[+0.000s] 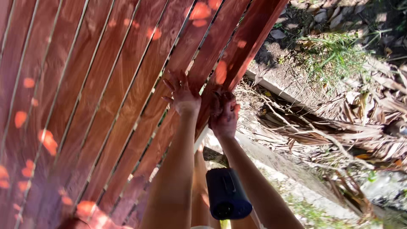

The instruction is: The person applies a red-brown wood stain to a slatted wooden bench outdoors. They dip a cloth or pad into a bucket of stain and rub it across the bench slats by hand, working section by section and repositioning around the bench to cover bare wood, including the edges and frame.

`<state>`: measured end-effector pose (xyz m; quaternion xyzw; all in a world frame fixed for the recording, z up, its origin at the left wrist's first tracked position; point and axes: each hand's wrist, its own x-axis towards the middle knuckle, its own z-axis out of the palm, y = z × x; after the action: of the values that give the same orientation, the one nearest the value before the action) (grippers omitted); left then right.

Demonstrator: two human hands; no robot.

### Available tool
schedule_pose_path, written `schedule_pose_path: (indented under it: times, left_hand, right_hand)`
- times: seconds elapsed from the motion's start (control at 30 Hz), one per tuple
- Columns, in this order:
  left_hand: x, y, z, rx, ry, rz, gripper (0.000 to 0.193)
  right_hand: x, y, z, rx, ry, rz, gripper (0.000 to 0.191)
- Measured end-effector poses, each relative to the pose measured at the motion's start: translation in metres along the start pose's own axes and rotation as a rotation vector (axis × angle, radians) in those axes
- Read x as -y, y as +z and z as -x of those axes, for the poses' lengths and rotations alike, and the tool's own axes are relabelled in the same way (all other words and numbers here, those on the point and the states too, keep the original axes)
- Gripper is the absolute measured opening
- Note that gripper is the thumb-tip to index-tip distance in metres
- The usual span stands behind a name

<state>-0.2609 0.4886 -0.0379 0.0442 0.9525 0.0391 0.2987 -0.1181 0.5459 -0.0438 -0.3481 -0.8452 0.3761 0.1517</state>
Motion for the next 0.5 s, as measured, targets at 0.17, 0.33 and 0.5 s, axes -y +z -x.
schedule_pose_path:
  times: [0.17, 0.33, 0.5]
  left_hand:
    - [0.048, 0.021, 0.061, -0.131, -0.216, 0.204, 0.080]
    - [0.111, 0.046, 0.119, -0.260, -0.431, 0.489, 0.074]
    - [0.163, 0.072, 0.170, -0.286, -0.480, 0.409, 0.082]
  right_hand:
    - [0.013, 0.009, 0.043, 0.220, 0.074, 0.096, 0.039]
    - [0.042, 0.017, 0.093, 0.451, 0.094, 0.325, 0.056]
    - [0.037, 0.017, 0.080, 0.722, 0.100, 0.373, 0.070]
